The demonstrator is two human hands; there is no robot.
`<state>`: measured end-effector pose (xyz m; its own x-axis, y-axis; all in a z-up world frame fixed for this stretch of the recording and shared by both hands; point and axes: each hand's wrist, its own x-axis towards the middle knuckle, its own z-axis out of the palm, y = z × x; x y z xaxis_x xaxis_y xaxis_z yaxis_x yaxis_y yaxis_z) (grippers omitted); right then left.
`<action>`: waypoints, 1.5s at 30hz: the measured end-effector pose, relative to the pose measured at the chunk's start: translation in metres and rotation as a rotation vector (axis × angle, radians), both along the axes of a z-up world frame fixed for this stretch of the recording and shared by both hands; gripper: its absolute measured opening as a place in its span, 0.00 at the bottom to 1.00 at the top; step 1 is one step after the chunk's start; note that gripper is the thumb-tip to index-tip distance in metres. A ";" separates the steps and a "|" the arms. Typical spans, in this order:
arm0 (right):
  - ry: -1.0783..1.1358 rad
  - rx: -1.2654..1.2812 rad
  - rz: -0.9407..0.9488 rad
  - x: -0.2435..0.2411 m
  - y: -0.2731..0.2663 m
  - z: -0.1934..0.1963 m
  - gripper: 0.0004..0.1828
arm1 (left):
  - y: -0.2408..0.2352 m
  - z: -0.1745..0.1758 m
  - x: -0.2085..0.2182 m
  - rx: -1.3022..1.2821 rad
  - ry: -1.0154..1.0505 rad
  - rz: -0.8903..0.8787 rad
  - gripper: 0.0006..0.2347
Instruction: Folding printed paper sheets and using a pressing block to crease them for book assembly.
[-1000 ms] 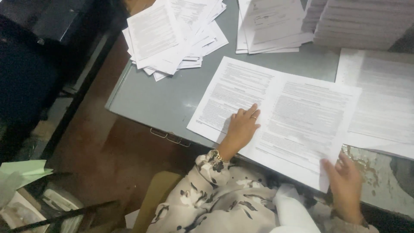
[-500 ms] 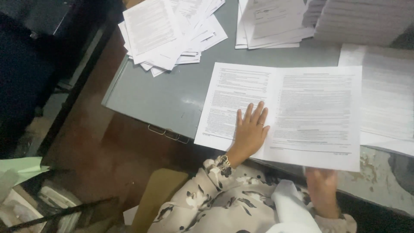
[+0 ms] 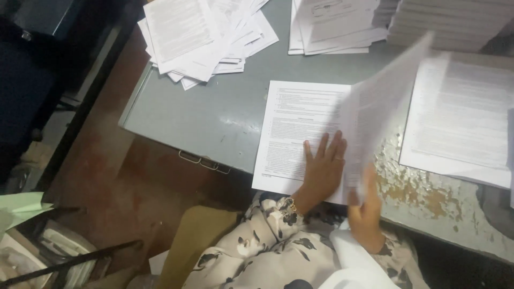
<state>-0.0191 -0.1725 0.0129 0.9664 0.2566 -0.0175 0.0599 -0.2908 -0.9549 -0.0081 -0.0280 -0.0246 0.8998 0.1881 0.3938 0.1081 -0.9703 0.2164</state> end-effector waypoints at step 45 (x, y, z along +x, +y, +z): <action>-0.188 -0.948 1.038 0.047 0.002 0.038 0.57 | 0.165 0.087 -0.040 -0.335 0.550 -0.014 0.32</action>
<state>0.0280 -0.1709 0.0508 0.3559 0.8044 -0.4758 0.7414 -0.5529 -0.3802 -0.0481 0.1368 0.0628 0.9567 0.2077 -0.2041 0.2777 -0.8617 0.4247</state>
